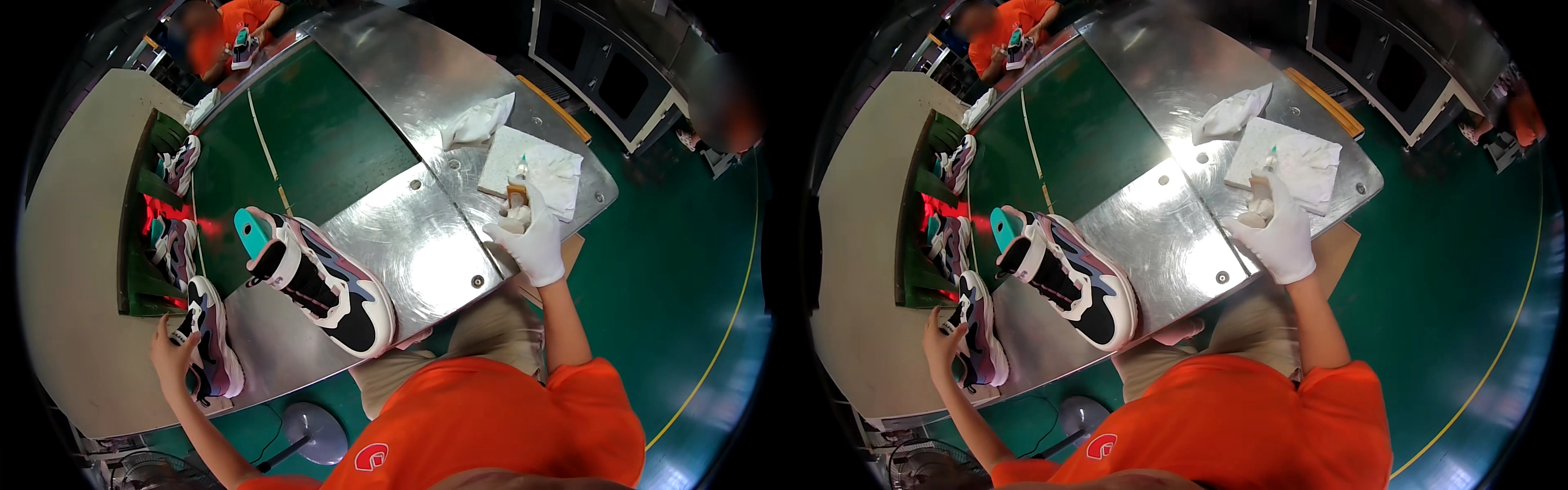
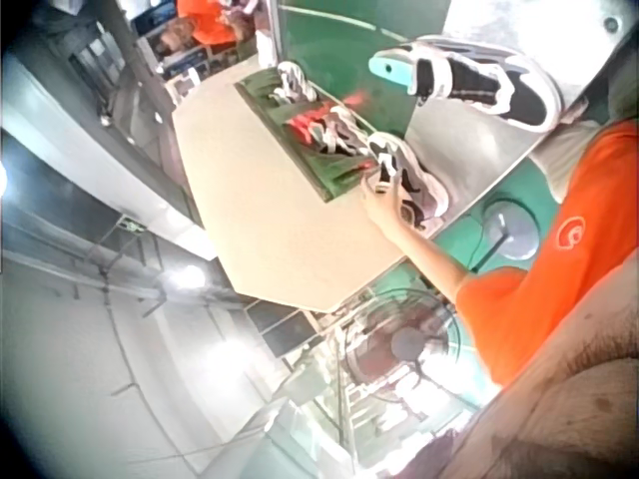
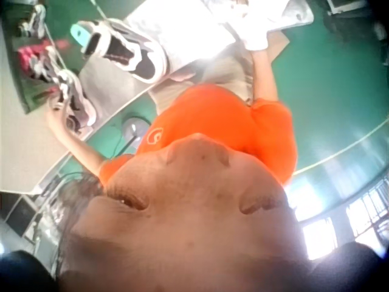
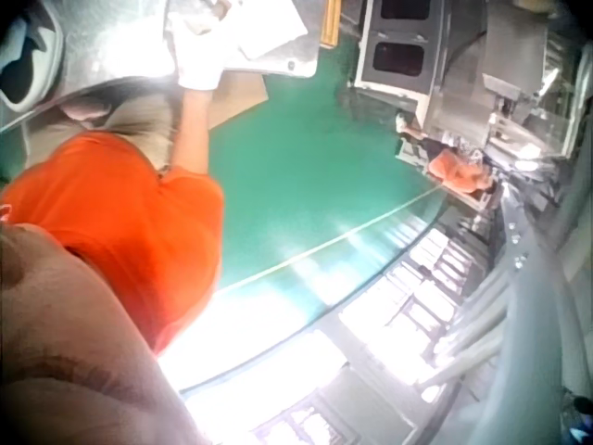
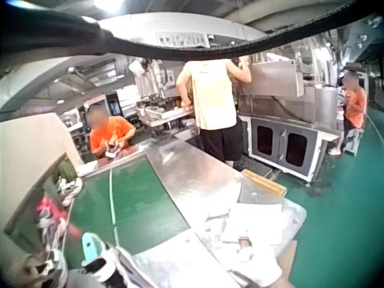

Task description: The person uses a syringe to apply a clear liquid adhesive to the seams of a multi-colored sneaker. They hold the shoe with a teal shoe tree inside and rotate it to access different areas, including the toe box and side panels. The person works on multiple shoes sequentially on a metal table.

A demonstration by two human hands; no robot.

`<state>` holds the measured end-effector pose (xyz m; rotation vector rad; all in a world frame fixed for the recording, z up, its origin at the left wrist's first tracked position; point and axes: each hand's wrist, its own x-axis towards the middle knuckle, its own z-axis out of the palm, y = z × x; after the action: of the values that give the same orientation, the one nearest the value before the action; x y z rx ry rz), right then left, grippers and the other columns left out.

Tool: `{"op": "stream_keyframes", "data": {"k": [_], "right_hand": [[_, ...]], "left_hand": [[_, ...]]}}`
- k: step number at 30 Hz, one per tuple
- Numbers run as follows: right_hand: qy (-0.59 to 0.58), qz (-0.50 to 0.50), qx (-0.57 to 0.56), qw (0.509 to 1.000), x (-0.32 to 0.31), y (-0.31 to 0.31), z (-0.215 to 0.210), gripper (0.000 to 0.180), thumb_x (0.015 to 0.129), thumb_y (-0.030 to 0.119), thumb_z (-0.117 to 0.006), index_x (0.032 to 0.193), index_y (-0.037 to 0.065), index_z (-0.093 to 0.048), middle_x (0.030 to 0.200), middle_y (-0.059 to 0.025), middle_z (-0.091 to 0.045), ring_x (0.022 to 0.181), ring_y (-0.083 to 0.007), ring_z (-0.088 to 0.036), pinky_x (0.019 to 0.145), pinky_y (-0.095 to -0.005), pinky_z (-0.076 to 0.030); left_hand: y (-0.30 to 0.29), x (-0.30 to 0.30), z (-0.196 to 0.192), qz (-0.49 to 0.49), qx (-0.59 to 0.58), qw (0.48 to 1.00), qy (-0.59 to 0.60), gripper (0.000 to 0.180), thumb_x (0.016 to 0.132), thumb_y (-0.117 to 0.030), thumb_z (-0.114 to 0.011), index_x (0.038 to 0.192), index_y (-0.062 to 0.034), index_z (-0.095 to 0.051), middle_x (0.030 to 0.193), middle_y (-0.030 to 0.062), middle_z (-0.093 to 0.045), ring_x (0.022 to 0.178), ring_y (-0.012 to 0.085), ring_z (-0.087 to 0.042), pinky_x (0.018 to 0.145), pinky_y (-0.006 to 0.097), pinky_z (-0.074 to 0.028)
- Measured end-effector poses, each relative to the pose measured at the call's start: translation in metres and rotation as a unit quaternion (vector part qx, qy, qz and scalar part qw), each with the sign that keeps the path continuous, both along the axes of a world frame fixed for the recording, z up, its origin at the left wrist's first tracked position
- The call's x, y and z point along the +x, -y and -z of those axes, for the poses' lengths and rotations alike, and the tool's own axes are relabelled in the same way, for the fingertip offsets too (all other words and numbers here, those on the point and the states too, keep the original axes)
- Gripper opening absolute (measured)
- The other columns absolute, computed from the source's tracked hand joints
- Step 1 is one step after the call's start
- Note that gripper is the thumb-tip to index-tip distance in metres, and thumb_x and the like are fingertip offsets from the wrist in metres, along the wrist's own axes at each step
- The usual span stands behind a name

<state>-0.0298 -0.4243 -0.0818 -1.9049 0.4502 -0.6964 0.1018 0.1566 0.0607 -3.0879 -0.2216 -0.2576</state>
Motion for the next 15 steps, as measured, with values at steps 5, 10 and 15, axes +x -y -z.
{"op": "stream_keyframes", "data": {"k": [5,10,15], "right_hand": [[0.012,0.002,0.02,1.0,0.001,-0.002,0.003,0.077,0.066,0.027,-0.089,0.13,0.003,-0.055,0.092,-0.0142,-0.071,0.082,-0.0256,-0.07,0.076,-0.0355,-0.055],[-0.014,-0.004,-0.052,0.999,0.005,-0.001,-0.004,0.077,0.065,0.026,-0.089,0.131,0.003,-0.055,0.099,-0.0136,-0.07,0.083,-0.0257,-0.068,0.077,-0.0349,-0.054],[-0.03,-0.031,-0.008,0.999,0.004,-0.003,-0.013,0.08,0.063,0.025,-0.09,0.131,0.003,-0.055,0.1,-0.0124,-0.069,0.08,-0.0243,-0.066,0.076,-0.0341,-0.054]], "left_hand": [[-0.035,-0.012,0.024,0.001,-0.156,0.981,0.117,0.068,0.075,-0.028,-0.084,0.131,-0.0071,-0.054,0.108,0.0128,-0.068,0.1,0.0222,-0.065,0.088,0.033,-0.05],[0.0,-0.001,-0.004,0.061,-0.178,0.974,0.124,0.046,0.078,-0.021,-0.08,0.114,-0.0056,-0.056,0.093,0.0062,-0.062,0.083,0.0178,-0.058,0.078,0.03,-0.048],[0.102,0.028,-0.09,0.18,-0.007,0.971,0.158,0.036,0.085,-0.018,-0.075,0.114,-0.007,-0.056,0.092,0.0088,-0.057,0.081,0.0206,-0.054,0.076,0.031,-0.047]]}}
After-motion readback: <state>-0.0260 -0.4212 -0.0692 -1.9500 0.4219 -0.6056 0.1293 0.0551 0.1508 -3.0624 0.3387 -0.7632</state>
